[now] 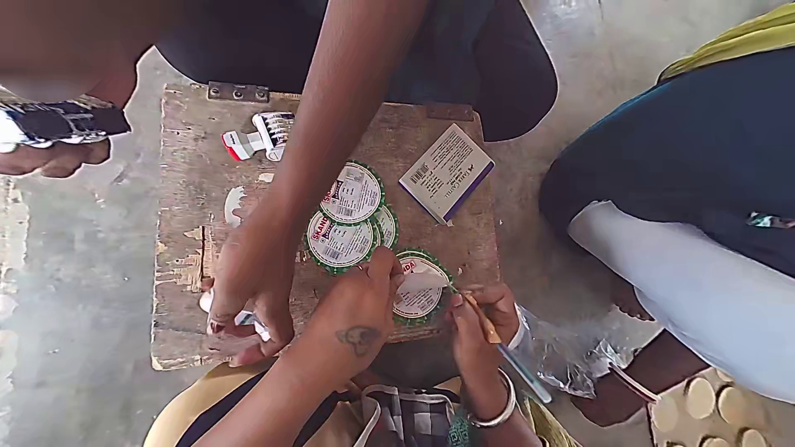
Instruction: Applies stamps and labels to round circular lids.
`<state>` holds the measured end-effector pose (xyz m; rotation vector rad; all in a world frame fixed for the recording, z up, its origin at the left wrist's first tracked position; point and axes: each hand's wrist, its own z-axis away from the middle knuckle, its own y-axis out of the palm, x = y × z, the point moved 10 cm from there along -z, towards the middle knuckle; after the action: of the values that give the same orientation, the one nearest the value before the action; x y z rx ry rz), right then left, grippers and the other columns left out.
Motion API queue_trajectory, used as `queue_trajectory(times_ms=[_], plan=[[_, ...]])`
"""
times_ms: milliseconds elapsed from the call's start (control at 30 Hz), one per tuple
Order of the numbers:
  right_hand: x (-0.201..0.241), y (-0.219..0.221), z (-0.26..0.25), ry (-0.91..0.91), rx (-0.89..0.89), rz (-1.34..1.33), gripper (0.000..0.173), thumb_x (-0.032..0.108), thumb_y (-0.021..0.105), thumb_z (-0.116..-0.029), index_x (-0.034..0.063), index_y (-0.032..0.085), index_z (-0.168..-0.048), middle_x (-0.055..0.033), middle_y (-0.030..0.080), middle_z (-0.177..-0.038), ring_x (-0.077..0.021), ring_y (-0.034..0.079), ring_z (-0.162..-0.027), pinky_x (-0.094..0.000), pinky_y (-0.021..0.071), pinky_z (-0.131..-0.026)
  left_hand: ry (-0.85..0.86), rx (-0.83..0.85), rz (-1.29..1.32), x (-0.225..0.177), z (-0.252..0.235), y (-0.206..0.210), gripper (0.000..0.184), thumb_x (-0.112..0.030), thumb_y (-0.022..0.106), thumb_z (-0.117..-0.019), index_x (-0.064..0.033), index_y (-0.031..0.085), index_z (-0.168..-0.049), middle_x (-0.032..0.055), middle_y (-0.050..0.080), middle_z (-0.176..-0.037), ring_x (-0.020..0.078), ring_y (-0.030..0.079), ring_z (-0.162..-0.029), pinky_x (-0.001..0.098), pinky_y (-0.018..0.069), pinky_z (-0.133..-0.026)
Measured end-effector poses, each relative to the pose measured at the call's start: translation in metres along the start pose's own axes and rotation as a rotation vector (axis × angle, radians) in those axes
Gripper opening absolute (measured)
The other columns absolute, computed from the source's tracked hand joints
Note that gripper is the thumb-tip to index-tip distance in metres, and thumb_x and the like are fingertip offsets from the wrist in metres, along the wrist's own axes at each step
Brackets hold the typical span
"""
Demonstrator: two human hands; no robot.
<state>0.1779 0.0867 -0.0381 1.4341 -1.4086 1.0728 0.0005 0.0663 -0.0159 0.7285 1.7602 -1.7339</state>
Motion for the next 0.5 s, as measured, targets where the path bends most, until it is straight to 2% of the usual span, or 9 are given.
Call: queue_trajectory(times_ms=[67, 133, 200, 267, 300, 333, 367, 433, 500], plan=[[0.011, 0.001, 0.005, -0.122, 0.004, 0.071, 0.011, 0.019, 0.07, -0.0927, 0.0291, 0.068, -0.095, 0.022, 0.067, -0.091, 0.0117, 0.061, -0.073, -0.0069, 0.0515, -0.062, -0.043, 0.011, 0.002, 0.002, -0.002, 0.0, 0.017, -0.014, 0.052, -0.1046, 0.0008, 0.062, -0.106, 0.0114, 0.062, -0.073, 0.023, 0.064, -0.066, 0.0346, 0.0535, -0.061], [0.023, 0.002, 0.008, -0.23, 0.002, 0.125, 0.007, 0.021, 0.069, -0.0939, 0.0276, 0.067, -0.096, 0.0214, 0.067, -0.094, 0.0123, 0.062, -0.079, -0.0057, 0.0516, -0.065, -0.059, -0.009, 0.011, 0.005, -0.002, -0.001, 0.017, -0.013, 0.052, -0.1049, 0.0017, 0.061, -0.108, 0.0118, 0.061, -0.072, 0.0238, 0.064, -0.064, 0.0353, 0.0535, -0.061], [0.025, 0.01, 0.01, -0.288, 0.089, 0.218, 0.004, 0.02, 0.067, -0.0948, 0.02, 0.063, -0.096, 0.015, 0.065, -0.09, 0.0104, 0.062, -0.082, -0.0067, 0.0517, -0.07, -0.053, -0.059, 0.016, 0.006, -0.002, -0.001, 0.017, -0.012, 0.052, -0.1042, 0.0017, 0.061, -0.109, 0.0112, 0.062, -0.072, 0.023, 0.065, -0.064, 0.0345, 0.0539, -0.06], [0.015, 0.022, 0.008, -0.234, 0.197, 0.296, 0.009, 0.013, 0.068, -0.0887, 0.0075, 0.061, -0.087, 0.0042, 0.064, -0.078, 0.0068, 0.061, -0.073, -0.0083, 0.0505, -0.067, -0.034, -0.098, 0.031, 0.006, -0.001, -0.001, 0.019, -0.009, 0.053, -0.1033, 0.0014, 0.061, -0.117, 0.0116, 0.067, -0.075, 0.0241, 0.068, -0.066, 0.0363, 0.0559, -0.062], [0.009, 0.025, 0.007, -0.179, 0.233, 0.316, 0.01, 0.01, 0.069, -0.0855, 0.0038, 0.061, -0.084, 0.0022, 0.065, -0.075, 0.0071, 0.061, -0.072, -0.0083, 0.0504, -0.067, -0.008, -0.112, 0.043, 0.005, -0.001, -0.001, 0.021, -0.006, 0.054, -0.1019, 0.0001, 0.063, -0.12, 0.0113, 0.069, -0.077, 0.0248, 0.069, -0.068, 0.0377, 0.0566, -0.064], [0.004, 0.026, 0.005, -0.136, 0.254, 0.324, 0.011, 0.01, 0.069, -0.0851, 0.0031, 0.061, -0.084, 0.0026, 0.065, -0.075, 0.0083, 0.06, -0.072, -0.0075, 0.0502, -0.067, 0.025, -0.121, 0.056, 0.003, 0.0, -0.001, 0.022, -0.001, 0.055, -0.0993, -0.0023, 0.066, -0.118, 0.0109, 0.07, -0.08, 0.0248, 0.069, -0.069, 0.0382, 0.0569, -0.064], [0.001, 0.027, 0.004, -0.11, 0.264, 0.32, 0.011, 0.01, 0.069, -0.0849, 0.0033, 0.061, -0.083, 0.0032, 0.065, -0.075, 0.0089, 0.06, -0.071, -0.0072, 0.0501, -0.067, 0.053, -0.117, 0.069, 0.002, -0.001, -0.001, 0.023, 0.004, 0.055, -0.0955, -0.005, 0.07, -0.11, 0.0113, 0.07, -0.083, 0.025, 0.07, -0.071, 0.0386, 0.0573, -0.064], [-0.002, 0.027, 0.003, -0.076, 0.263, 0.329, 0.012, 0.011, 0.069, -0.0838, 0.0023, 0.061, -0.082, 0.0033, 0.064, -0.072, 0.009, 0.057, -0.065, -0.0072, 0.0481, -0.061, 0.063, -0.063, 0.085, 0.0, -0.001, 0.002, 0.032, 0.012, 0.054, -0.088, -0.0104, 0.076, -0.097, 0.0108, 0.07, -0.093, 0.0231, 0.069, -0.077, 0.037, 0.0569, -0.066], [-0.003, 0.028, 0.001, -0.057, 0.253, 0.355, 0.012, 0.011, 0.069, -0.0826, 0.0017, 0.061, -0.08, 0.003, 0.063, -0.069, 0.0088, 0.056, -0.062, -0.0074, 0.0468, -0.058, 0.055, -0.022, 0.062, -0.001, -0.001, 0.004, 0.034, 0.011, 0.053, -0.0889, -0.0111, 0.077, -0.098, 0.012, 0.07, -0.1, 0.0243, 0.07, -0.08, 0.039, 0.0577, -0.067]])
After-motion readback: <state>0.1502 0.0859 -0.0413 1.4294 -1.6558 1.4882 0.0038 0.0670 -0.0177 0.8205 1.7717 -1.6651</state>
